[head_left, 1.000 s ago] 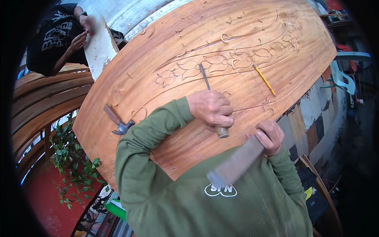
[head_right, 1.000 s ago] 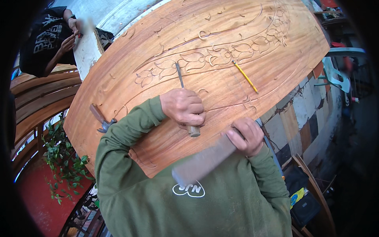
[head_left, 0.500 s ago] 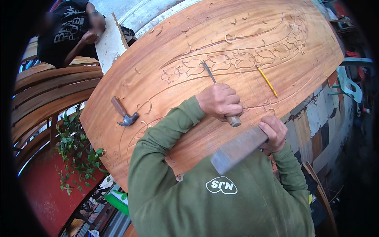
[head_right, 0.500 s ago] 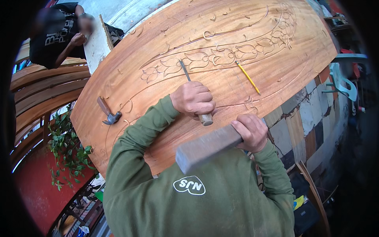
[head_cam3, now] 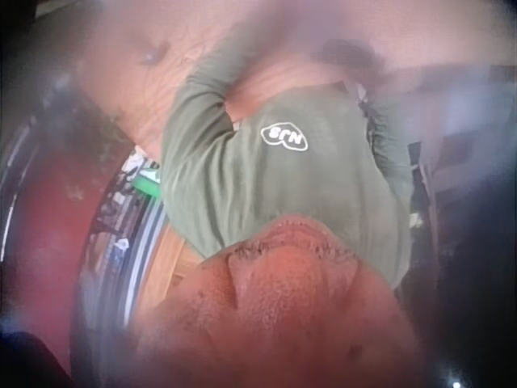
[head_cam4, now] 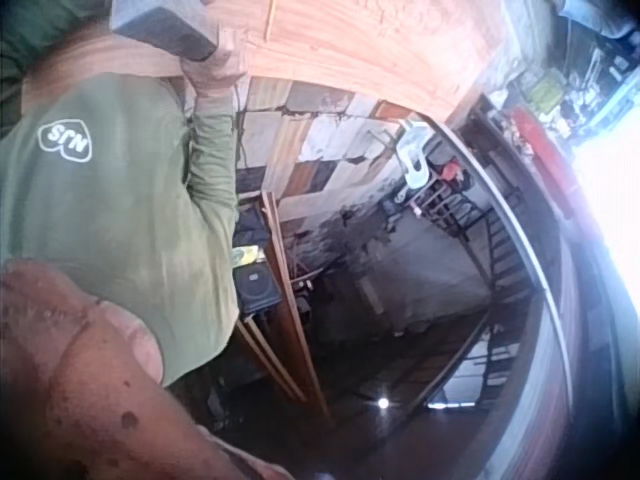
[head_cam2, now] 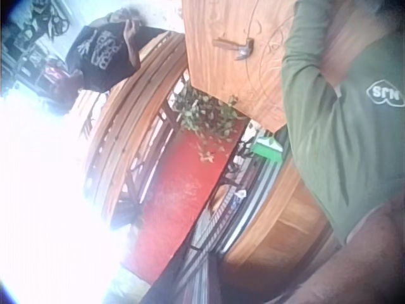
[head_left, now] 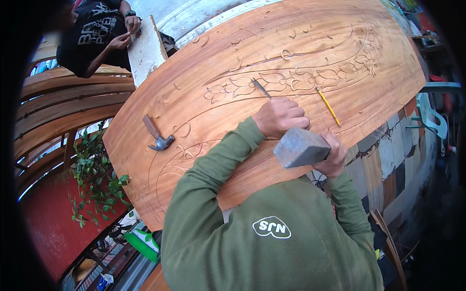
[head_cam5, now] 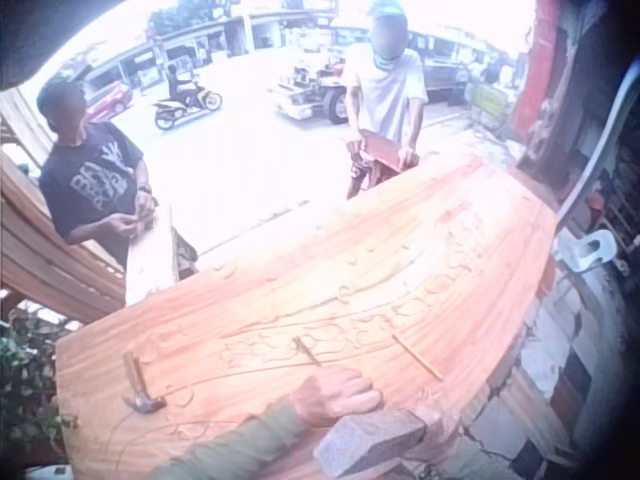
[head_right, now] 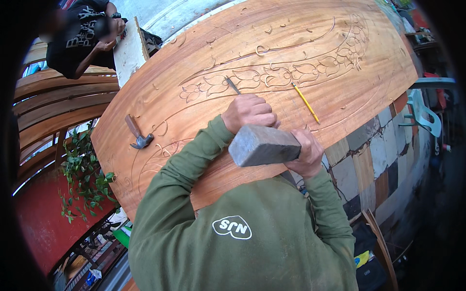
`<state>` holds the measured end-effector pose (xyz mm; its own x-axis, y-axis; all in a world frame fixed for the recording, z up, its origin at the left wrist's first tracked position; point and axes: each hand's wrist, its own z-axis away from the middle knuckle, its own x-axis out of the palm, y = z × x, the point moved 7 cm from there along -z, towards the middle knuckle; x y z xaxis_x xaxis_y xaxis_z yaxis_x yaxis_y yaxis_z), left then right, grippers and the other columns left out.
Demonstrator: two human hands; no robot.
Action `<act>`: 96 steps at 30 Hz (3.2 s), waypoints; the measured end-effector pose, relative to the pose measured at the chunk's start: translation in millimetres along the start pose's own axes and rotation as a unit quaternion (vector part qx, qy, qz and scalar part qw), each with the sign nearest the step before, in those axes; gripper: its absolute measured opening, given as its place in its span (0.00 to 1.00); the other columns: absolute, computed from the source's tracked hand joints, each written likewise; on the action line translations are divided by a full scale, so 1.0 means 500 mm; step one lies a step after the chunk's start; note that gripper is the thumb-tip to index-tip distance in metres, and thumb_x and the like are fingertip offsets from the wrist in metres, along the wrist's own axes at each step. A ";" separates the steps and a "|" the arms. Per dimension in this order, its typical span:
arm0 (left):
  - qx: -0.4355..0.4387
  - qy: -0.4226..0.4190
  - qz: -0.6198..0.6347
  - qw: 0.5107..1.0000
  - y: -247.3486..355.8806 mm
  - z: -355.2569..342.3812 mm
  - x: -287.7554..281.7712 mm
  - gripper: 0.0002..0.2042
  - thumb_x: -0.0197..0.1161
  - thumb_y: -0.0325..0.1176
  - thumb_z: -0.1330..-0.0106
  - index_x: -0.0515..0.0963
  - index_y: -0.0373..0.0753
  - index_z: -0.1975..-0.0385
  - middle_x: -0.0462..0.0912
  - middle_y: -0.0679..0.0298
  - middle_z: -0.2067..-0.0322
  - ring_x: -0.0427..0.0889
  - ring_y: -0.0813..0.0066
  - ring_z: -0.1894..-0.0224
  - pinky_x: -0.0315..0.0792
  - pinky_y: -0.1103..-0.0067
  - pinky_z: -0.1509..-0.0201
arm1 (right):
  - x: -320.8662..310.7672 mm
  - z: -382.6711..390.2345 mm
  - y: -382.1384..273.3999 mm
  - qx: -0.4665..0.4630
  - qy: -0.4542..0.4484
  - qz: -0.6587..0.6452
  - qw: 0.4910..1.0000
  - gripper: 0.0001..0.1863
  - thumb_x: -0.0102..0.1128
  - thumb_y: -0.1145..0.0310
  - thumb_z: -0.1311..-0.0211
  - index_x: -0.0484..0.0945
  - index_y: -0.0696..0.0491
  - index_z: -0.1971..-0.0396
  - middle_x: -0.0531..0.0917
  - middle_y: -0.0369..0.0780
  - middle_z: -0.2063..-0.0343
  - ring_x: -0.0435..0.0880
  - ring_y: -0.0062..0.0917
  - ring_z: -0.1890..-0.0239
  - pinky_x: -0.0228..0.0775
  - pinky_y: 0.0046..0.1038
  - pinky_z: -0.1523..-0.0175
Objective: The person carves a decorative floral pattern into a large wooden board using a chisel and a wooden mallet. The person traces the design with a pencil, holds the chisel against the wood, and strikes it with the mallet to remove wood chips.
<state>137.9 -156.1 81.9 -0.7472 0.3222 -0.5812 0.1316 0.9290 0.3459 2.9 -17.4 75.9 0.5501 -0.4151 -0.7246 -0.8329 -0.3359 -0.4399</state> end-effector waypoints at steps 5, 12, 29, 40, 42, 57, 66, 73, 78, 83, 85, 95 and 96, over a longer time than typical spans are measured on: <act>-0.019 0.015 -0.025 0.999 -0.005 -0.004 -0.002 0.12 0.75 0.36 0.40 0.76 0.47 0.77 0.70 0.69 0.81 0.76 0.72 0.79 0.68 0.72 0.79 | -0.036 0.052 -0.001 0.029 0.086 -0.092 0.992 0.40 0.84 0.61 0.50 0.69 0.55 0.41 0.85 0.48 0.60 0.88 0.44 0.65 0.83 0.41 0.60; -0.130 0.058 0.068 0.987 -0.036 -0.010 -0.002 0.16 0.77 0.42 0.49 0.85 0.47 0.61 0.79 0.65 0.71 0.80 0.61 0.71 0.77 0.66 0.65 | 0.006 0.039 0.042 0.164 0.003 0.018 0.986 0.41 0.83 0.65 0.51 0.69 0.60 0.38 0.84 0.51 0.55 0.89 0.49 0.59 0.84 0.40 0.56; -0.115 -0.031 -0.046 0.992 -0.065 -0.034 0.037 0.10 0.73 0.39 0.49 0.76 0.50 0.75 0.77 0.67 0.80 0.83 0.63 0.77 0.74 0.66 0.76 | 0.043 0.069 0.017 0.420 0.061 -0.179 0.888 0.40 0.74 0.78 0.42 0.63 0.57 0.31 0.76 0.39 0.56 0.78 0.22 0.57 0.74 0.25 0.48; -0.147 0.034 -0.062 0.987 -0.092 -0.054 0.043 0.09 0.73 0.39 0.48 0.77 0.50 0.75 0.79 0.68 0.80 0.83 0.65 0.77 0.74 0.66 0.76 | 0.065 0.048 0.031 0.421 0.065 -0.248 0.870 0.41 0.71 0.80 0.40 0.60 0.55 0.28 0.76 0.38 0.56 0.80 0.21 0.56 0.76 0.26 0.49; -0.154 0.047 -0.065 0.985 -0.098 -0.059 0.034 0.09 0.73 0.40 0.48 0.78 0.49 0.75 0.80 0.68 0.80 0.83 0.65 0.77 0.74 0.66 0.76 | 0.029 0.032 0.030 0.419 0.085 -0.261 0.866 0.39 0.70 0.80 0.40 0.61 0.55 0.30 0.77 0.38 0.56 0.80 0.21 0.56 0.76 0.26 0.49; -0.187 0.029 -0.132 0.973 -0.110 -0.041 0.076 0.09 0.72 0.40 0.45 0.77 0.50 0.76 0.76 0.68 0.81 0.83 0.65 0.77 0.73 0.66 0.73 | -0.015 0.044 0.083 0.391 0.262 -0.438 0.765 0.29 0.65 0.81 0.36 0.65 0.54 0.37 0.78 0.37 0.59 0.80 0.20 0.57 0.76 0.26 0.49; -0.224 0.053 -0.096 0.968 -0.132 -0.077 0.048 0.13 0.75 0.44 0.44 0.76 0.47 0.76 0.79 0.68 0.80 0.83 0.63 0.75 0.75 0.66 0.71 | 0.024 0.040 0.102 0.457 0.042 -0.297 0.837 0.38 0.70 0.78 0.40 0.63 0.55 0.31 0.78 0.36 0.60 0.79 0.19 0.60 0.76 0.25 0.51; -0.221 -0.003 -0.088 0.971 -0.149 -0.070 0.056 0.15 0.73 0.50 0.38 0.76 0.49 0.76 0.81 0.69 0.80 0.86 0.65 0.76 0.76 0.67 0.75 | -0.122 -0.025 0.096 0.435 0.227 -0.388 0.780 0.42 0.66 0.77 0.36 0.57 0.55 0.23 0.80 0.42 0.60 0.83 0.28 0.64 0.82 0.32 0.58; -0.211 -0.005 -0.111 0.971 -0.148 -0.077 0.074 0.15 0.72 0.50 0.38 0.76 0.49 0.76 0.81 0.69 0.81 0.86 0.66 0.77 0.75 0.66 0.76 | -0.063 -0.004 0.098 0.391 0.303 -0.254 0.831 0.40 0.67 0.81 0.38 0.60 0.55 0.27 0.80 0.42 0.54 0.84 0.28 0.59 0.82 0.33 0.52; -0.218 0.019 -0.114 0.969 -0.154 -0.067 0.070 0.13 0.73 0.47 0.40 0.77 0.49 0.76 0.80 0.68 0.81 0.86 0.65 0.77 0.75 0.66 0.77 | 0.020 -0.024 0.090 0.423 0.077 -0.225 0.874 0.41 0.70 0.81 0.41 0.62 0.56 0.28 0.79 0.41 0.49 0.82 0.23 0.51 0.78 0.29 0.43; -0.223 0.018 -0.121 0.967 -0.159 -0.063 0.071 0.13 0.73 0.46 0.41 0.77 0.49 0.75 0.80 0.68 0.81 0.86 0.65 0.77 0.75 0.66 0.77 | -0.025 -0.020 0.118 0.405 0.123 -0.208 0.882 0.43 0.70 0.82 0.42 0.60 0.55 0.27 0.79 0.41 0.49 0.82 0.24 0.52 0.79 0.30 0.44; -0.259 0.050 -0.176 0.948 -0.190 -0.074 0.083 0.13 0.73 0.45 0.41 0.75 0.48 0.77 0.81 0.67 0.82 0.85 0.64 0.78 0.76 0.67 0.77 | 0.017 -0.055 0.149 0.398 0.013 -0.175 0.901 0.52 0.66 0.82 0.43 0.51 0.52 0.17 0.78 0.37 0.54 0.79 0.21 0.56 0.76 0.24 0.47; -0.263 0.049 -0.176 0.948 -0.192 -0.073 0.081 0.13 0.73 0.45 0.41 0.75 0.48 0.77 0.81 0.67 0.82 0.85 0.64 0.78 0.76 0.67 0.77 | -0.004 -0.060 0.158 0.414 0.064 -0.199 0.886 0.48 0.66 0.82 0.42 0.56 0.53 0.21 0.79 0.38 0.55 0.80 0.22 0.56 0.77 0.25 0.47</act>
<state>71.2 -239.0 52.2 -0.7458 -0.0327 -0.6654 -0.4593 0.7488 0.4779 -62.3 -68.7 58.5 0.7680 -0.5137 -0.3824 -0.3019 0.2362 -0.9236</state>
